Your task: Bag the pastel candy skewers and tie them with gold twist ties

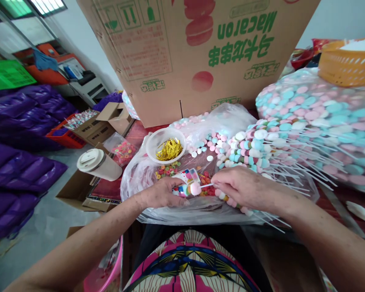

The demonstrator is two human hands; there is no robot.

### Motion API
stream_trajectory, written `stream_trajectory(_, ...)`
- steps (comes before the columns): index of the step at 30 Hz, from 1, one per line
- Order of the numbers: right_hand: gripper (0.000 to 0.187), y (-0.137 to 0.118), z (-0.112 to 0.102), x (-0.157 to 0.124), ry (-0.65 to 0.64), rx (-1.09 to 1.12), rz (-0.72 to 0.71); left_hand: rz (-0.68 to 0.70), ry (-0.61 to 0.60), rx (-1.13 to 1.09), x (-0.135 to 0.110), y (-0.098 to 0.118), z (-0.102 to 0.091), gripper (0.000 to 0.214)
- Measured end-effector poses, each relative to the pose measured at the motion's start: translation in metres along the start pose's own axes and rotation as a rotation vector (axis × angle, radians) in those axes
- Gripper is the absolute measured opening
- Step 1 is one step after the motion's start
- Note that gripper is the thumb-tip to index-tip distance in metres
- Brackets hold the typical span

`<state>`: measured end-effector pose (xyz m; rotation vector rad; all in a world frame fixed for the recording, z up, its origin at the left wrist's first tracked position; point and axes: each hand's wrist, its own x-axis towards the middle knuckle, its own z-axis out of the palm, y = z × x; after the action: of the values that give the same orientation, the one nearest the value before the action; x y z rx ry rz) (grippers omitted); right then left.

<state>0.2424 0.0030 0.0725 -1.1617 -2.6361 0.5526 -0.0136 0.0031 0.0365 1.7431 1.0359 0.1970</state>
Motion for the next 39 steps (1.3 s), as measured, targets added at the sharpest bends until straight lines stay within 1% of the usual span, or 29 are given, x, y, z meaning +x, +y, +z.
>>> stream_trajectory(3,0.034,-0.006,0.01,0.007,-0.136,0.083,-0.049,0.015,-0.062,0.092,0.006,0.005,0.005,0.038)
stream_trajectory(5,0.032,-0.01,0.021,0.014,-0.142,0.084,-0.089,-0.008,-0.163,0.065,0.013,0.007,0.011,0.041)
stream_trajectory(7,0.03,-0.012,0.031,0.02,-0.151,0.099,-0.101,-0.049,-0.272,-0.011,0.019,0.007,0.014,0.049)
stream_trajectory(8,0.029,-0.012,0.035,0.021,-0.152,0.108,-0.091,-0.058,-0.294,-0.047,0.021,0.007,0.014,0.056)
stream_trajectory(9,0.029,-0.011,0.038,0.022,-0.154,0.117,-0.073,-0.048,-0.275,-0.066,0.022,0.007,0.012,0.064)
stream_trajectory(10,0.029,-0.009,0.04,0.022,-0.155,0.127,-0.052,-0.027,-0.214,-0.057,0.022,0.007,0.008,0.073)
stream_trajectory(12,0.029,-0.006,0.04,0.019,-0.155,0.159,0.002,0.024,-0.057,0.046,0.016,0.007,-0.001,0.087)
stream_trajectory(13,0.03,-0.004,0.037,0.018,-0.155,0.189,0.036,0.044,0.003,0.135,0.011,0.007,-0.005,0.089)
stream_trajectory(14,0.031,-0.003,0.034,0.016,-0.153,0.222,0.078,0.049,0.033,0.238,0.005,0.007,-0.009,0.085)
stream_trajectory(16,0.032,-0.003,0.027,0.014,-0.146,0.273,0.158,-0.024,0.052,0.408,-0.004,0.005,-0.01,0.066)
stream_trajectory(17,0.032,-0.003,0.023,0.013,-0.145,0.285,0.182,-0.071,0.063,0.452,-0.008,0.003,-0.009,0.053)
stream_trajectory(18,0.032,-0.004,0.021,0.013,-0.149,0.29,0.188,-0.102,0.063,0.449,-0.01,0.001,-0.008,0.042)
stream_trajectory(19,0.032,-0.005,0.019,0.013,-0.158,0.289,0.176,-0.114,0.039,0.4,-0.012,-0.001,-0.006,0.035)
stream_trajectory(20,0.032,-0.006,0.018,0.013,-0.163,0.281,0.146,-0.113,-0.017,0.311,-0.012,-0.002,-0.004,0.029)
stream_trajectory(22,0.032,-0.009,0.017,0.015,-0.153,0.251,0.057,-0.119,-0.191,0.068,-0.01,-0.005,-0.003,0.024)
stream_trajectory(24,0.033,-0.01,0.017,0.017,-0.109,0.207,-0.011,-0.158,-0.339,-0.147,-0.006,-0.005,-0.003,0.024)
stream_trajectory(25,0.033,-0.01,0.017,0.017,-0.088,0.191,-0.025,-0.175,-0.382,-0.226,-0.005,-0.005,-0.003,0.026)
stream_trajectory(27,0.033,-0.009,0.015,0.018,-0.081,0.206,-0.016,-0.163,-0.444,-0.323,-0.002,-0.004,-0.003,0.031)
stream_trajectory(29,0.033,-0.005,0.01,0.018,-0.117,0.253,-0.006,-0.139,-0.512,-0.363,-0.001,-0.004,-0.001,0.036)
stream_trajectory(30,0.032,-0.004,0.007,0.018,-0.133,0.262,-0.024,-0.139,-0.551,-0.368,-0.001,-0.005,0.0,0.039)
stream_trajectory(32,0.032,-0.003,0.003,0.02,-0.137,0.226,-0.101,-0.152,-0.64,-0.358,-0.001,-0.008,0.002,0.047)
stream_trajectory(34,0.032,-0.004,-0.001,0.022,-0.109,0.155,-0.199,-0.161,-0.72,-0.338,0.0,-0.011,0.005,0.054)
stream_trajectory(36,0.033,-0.006,-0.003,0.024,-0.078,0.099,-0.259,-0.141,-0.752,-0.326,0.0,-0.014,0.006,0.058)
stream_trajectory(39,0.032,-0.008,-0.004,0.025,-0.031,0.06,-0.297,-0.107,-0.743,-0.357,-0.002,-0.015,0.004,0.059)
